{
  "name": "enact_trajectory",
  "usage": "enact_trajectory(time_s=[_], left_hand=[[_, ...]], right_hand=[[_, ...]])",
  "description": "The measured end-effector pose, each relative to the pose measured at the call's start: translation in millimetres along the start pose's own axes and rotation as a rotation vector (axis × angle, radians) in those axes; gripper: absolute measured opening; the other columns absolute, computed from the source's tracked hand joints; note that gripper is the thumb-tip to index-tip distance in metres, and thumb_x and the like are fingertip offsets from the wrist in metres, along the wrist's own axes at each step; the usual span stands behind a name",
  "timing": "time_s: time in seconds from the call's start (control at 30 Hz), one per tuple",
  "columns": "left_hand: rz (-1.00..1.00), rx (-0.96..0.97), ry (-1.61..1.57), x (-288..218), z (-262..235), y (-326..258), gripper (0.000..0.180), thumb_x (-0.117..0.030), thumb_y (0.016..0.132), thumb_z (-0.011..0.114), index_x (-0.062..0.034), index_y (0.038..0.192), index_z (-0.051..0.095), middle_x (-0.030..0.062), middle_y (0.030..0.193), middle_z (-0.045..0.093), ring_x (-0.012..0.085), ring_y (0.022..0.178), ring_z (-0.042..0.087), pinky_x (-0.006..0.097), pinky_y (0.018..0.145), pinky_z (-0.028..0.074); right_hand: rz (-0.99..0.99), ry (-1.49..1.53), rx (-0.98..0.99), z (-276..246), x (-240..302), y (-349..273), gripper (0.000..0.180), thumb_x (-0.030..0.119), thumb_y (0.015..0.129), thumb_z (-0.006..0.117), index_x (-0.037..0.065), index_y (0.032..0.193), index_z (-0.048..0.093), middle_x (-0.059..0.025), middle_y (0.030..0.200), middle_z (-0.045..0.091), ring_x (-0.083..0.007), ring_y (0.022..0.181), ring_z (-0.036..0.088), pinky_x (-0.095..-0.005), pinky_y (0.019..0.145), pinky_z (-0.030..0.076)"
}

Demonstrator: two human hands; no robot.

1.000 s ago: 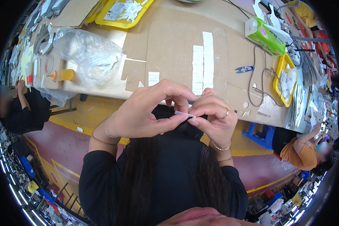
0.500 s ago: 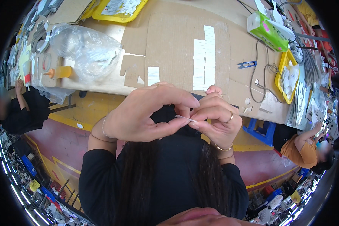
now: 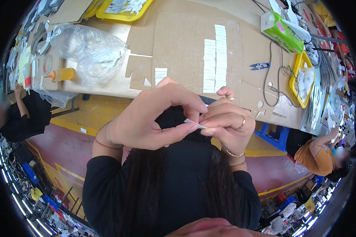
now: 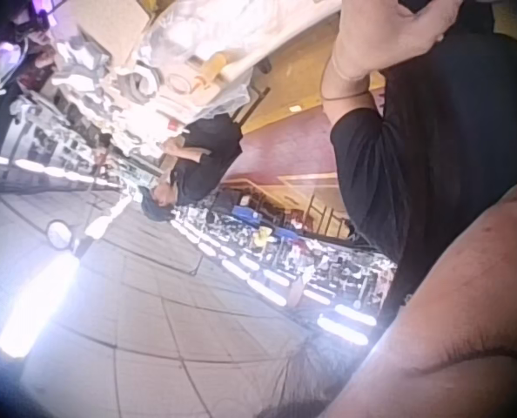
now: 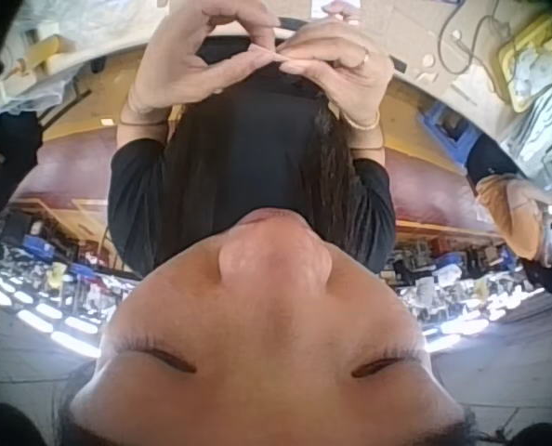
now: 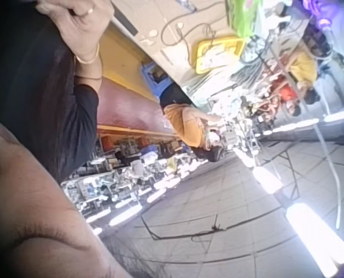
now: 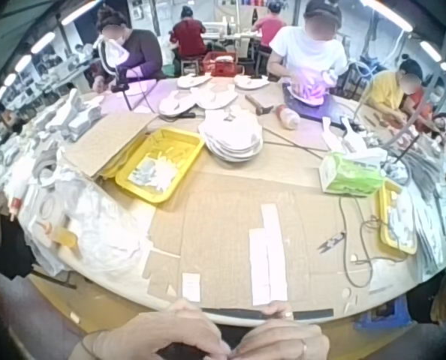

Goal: The person repeatedly picks up small white rectangular pieces from a table and folds or manipulates them by hand. They place the manipulated pieces into a yellow tray. The task is performed continuously throughout the clip.

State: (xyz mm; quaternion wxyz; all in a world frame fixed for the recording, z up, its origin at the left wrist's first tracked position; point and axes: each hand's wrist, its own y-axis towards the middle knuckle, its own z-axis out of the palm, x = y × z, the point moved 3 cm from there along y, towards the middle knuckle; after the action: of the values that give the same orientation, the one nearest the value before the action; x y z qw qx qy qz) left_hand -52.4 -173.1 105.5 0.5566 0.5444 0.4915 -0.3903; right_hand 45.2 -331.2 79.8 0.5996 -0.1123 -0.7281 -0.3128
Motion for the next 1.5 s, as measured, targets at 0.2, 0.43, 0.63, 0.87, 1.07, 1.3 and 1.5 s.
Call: enact_trajectory(time_s=[0.2,0.43,0.63,0.87,1.07,1.3,1.5], left_hand=[[-0.206,-0.033,-0.308,13,-4,1,0.031,0.001,0.083,0.067,-0.0033,0.109,0.052,0.0022,0.088,0.059,0.0098,0.085,0.058,0.026,0.084,0.044],[-0.281,-0.066,-0.305,18,-3,3,0.032,0.007,0.079,0.067,-0.0032,0.105,0.051,0.0052,0.09,0.058,0.0129,0.087,0.059,0.027,0.081,0.044],[-0.225,0.046,0.024,15,-17,9,0.03,0.0,0.082,0.071,-0.0013,0.109,0.059,0.0036,0.085,0.063,0.0111,0.082,0.062,0.025,0.079,0.046],[-0.266,-0.236,0.38,59,-79,33,0.018,-0.013,0.083,0.072,-0.0026,0.098,0.073,0.0064,0.086,0.072,0.0103,0.078,0.065,0.024,0.071,0.049],[0.008,-0.794,0.682,152,-178,88,0.023,-0.014,0.088,0.066,-0.0032,0.108,0.071,0.0091,0.085,0.073,0.0113,0.074,0.065,0.023,0.071,0.049],[-0.137,-0.743,1.055,199,-213,97,0.026,-0.013,0.089,0.062,-0.0089,0.113,0.069,0.0112,0.089,0.071,0.0256,0.075,0.067,0.031,0.073,0.052],[-0.073,-0.436,0.997,168,-153,65,0.017,-0.015,0.085,0.063,-0.0062,0.098,0.069,0.0148,0.093,0.064,0.0321,0.089,0.062,0.04,0.081,0.049]], right_hand=[[0.143,0.057,-0.044,-1,-11,-2,0.021,0.021,0.064,0.085,0.011,0.079,0.074,-0.0017,0.079,0.073,-0.0119,0.075,0.066,-0.0359,0.093,0.035],[0.199,0.131,-0.058,4,-19,-1,0.013,0.006,0.072,0.08,0.007,0.081,0.07,-0.0031,0.079,0.07,-0.0131,0.075,0.063,-0.0341,0.09,0.037],[0.196,0.079,-0.067,10,-30,0,0.006,0.003,0.08,0.073,0.004,0.081,0.068,-0.0026,0.076,0.066,-0.0133,0.069,0.055,-0.0309,0.082,0.038],[0.346,0.04,-0.202,6,-55,-10,0.008,0.011,0.086,0.069,0.003,0.085,0.07,-0.0051,0.081,0.069,-0.0161,0.08,0.06,-0.0285,0.08,0.045],[0.391,0.003,-0.212,5,-57,-22,0.009,0.011,0.088,0.068,0.003,0.085,0.07,-0.0053,0.081,0.069,-0.0154,0.08,0.06,-0.0279,0.079,0.045],[0.457,0.027,-0.221,9,-61,-28,0.009,0.012,0.088,0.068,0.003,0.085,0.07,-0.0055,0.083,0.069,-0.0157,0.081,0.06,-0.0287,0.081,0.044],[0.278,-0.404,-0.015,20,-71,-14,0.009,0.011,0.085,0.069,0.004,0.09,0.068,-0.0078,0.087,0.068,-0.0215,0.083,0.061,-0.0304,0.082,0.043]])
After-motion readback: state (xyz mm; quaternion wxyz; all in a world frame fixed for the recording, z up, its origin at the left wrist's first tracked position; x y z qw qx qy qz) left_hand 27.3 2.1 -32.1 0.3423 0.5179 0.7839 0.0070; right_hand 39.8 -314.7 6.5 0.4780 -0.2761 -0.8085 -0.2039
